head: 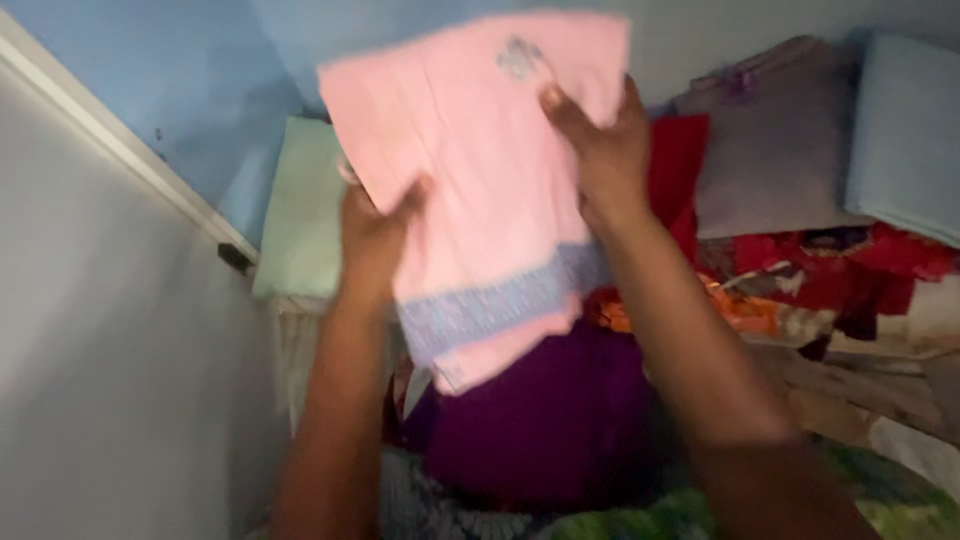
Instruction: The person sits on the floor and folds various garments including shirts, pants, and patterned fabrics. They handle each item individually, smoothing and folding them into neat stacks on a nearby surface.
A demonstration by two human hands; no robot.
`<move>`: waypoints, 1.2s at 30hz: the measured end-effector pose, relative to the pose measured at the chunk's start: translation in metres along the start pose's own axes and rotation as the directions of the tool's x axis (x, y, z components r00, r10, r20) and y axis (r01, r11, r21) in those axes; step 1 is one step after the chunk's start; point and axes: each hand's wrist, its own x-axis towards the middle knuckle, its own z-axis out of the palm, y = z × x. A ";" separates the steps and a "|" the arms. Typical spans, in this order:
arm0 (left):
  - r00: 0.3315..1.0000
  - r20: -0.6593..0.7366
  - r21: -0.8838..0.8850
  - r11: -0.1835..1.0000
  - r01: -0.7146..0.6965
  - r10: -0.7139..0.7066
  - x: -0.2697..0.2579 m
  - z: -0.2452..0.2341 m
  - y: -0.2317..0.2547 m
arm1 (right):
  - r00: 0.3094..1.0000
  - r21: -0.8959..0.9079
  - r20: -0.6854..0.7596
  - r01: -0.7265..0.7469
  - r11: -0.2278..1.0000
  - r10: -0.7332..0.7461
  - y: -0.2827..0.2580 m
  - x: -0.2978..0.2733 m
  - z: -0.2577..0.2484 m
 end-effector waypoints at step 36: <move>0.869 0.215 0.357 0.865 0.354 -0.445 -0.133 0.002 -0.223 | 0.634 -0.868 0.423 0.079 0.490 0.648 0.227 -0.149 -0.175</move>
